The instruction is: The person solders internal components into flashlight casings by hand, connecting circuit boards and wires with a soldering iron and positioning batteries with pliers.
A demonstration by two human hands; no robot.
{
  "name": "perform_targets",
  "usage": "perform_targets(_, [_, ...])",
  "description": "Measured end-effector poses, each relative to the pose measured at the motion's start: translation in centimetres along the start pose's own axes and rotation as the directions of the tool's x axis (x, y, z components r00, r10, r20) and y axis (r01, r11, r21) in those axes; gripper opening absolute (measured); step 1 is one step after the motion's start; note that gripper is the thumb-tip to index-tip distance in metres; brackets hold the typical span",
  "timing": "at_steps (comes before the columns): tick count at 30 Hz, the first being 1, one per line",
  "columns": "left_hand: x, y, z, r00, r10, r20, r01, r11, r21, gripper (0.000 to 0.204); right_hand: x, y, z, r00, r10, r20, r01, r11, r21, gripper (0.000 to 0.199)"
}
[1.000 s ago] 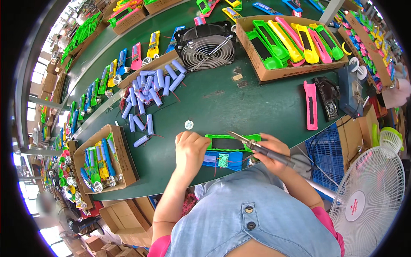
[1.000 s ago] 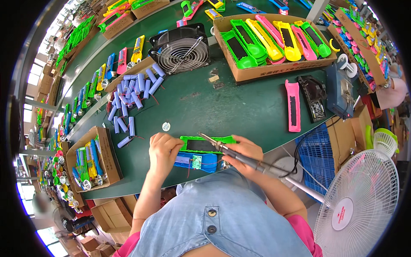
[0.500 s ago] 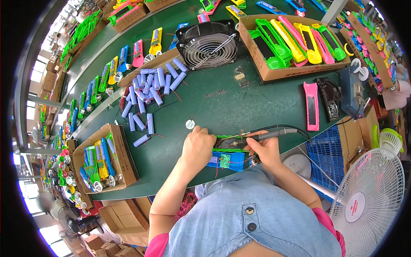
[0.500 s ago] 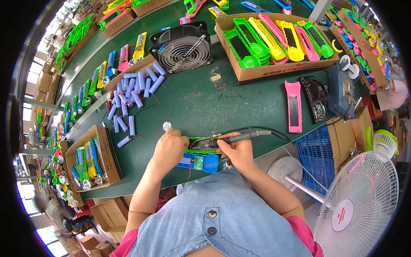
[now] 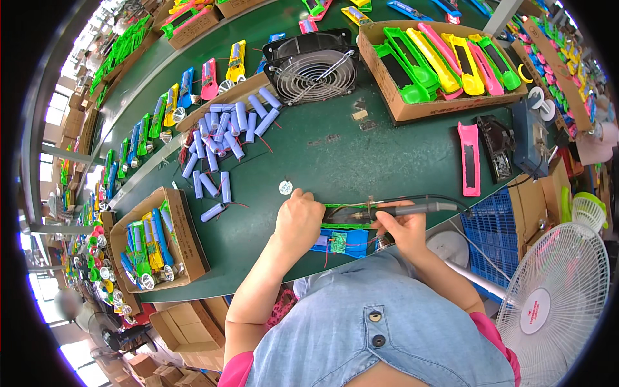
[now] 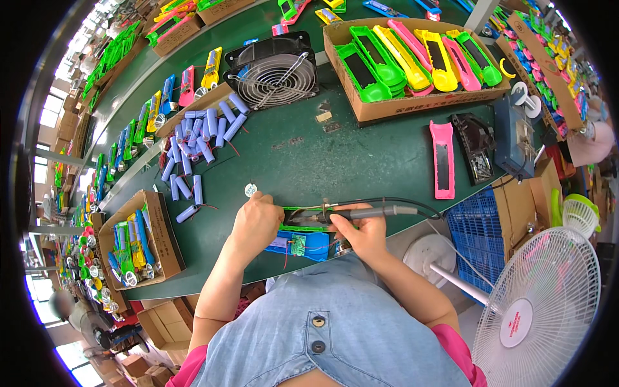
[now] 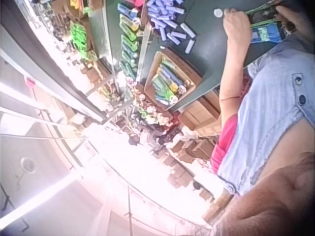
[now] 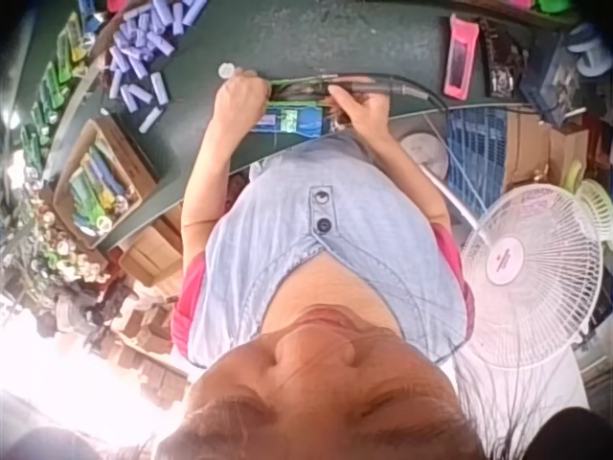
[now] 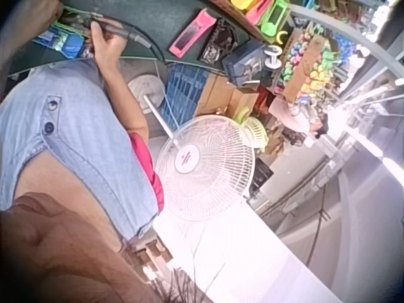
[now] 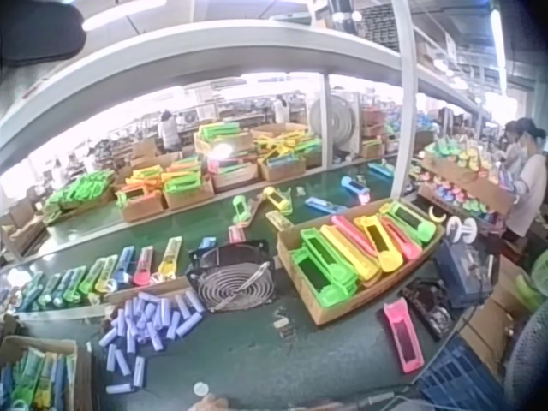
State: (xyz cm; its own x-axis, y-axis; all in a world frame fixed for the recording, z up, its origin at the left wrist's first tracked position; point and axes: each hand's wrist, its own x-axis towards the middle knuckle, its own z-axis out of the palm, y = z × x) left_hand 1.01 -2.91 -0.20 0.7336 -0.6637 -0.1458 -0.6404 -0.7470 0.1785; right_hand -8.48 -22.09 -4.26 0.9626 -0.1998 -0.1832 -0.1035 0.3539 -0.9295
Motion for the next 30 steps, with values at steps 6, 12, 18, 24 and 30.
perform_targets(6, [0.0,0.2,-0.2,1.000,0.003,0.012,-0.004,0.996,0.087,0.008,-1.5,-1.3,-2.3,0.888,-0.456,0.061,0.433,0.784,-0.445,0.021])
perform_targets(12, [0.3,0.6,-0.4,1.000,0.021,0.020,-0.024,0.980,0.200,0.005,-1.2,-2.1,-4.0,0.886,-0.405,0.226,0.443,0.595,-0.670,0.045])
perform_targets(18, [0.1,0.9,-0.8,0.998,-0.004,0.057,-0.009,0.971,0.240,0.006,-0.8,-2.1,-4.3,0.882,-0.317,0.349,0.471,0.564,-0.679,0.056])
perform_targets(24, [-1.4,2.8,-4.2,0.997,0.074,0.001,-0.073,0.979,0.189,0.010,-0.6,-1.1,-4.8,0.855,-0.374,0.359,0.517,0.558,-0.649,0.057])
perform_targets(30, [-3.3,3.9,-1.2,0.941,0.263,-0.213,-0.296,0.945,-0.140,0.025,-0.5,-1.3,-4.6,0.882,-0.304,0.360,0.472,0.559,-0.682,0.055])
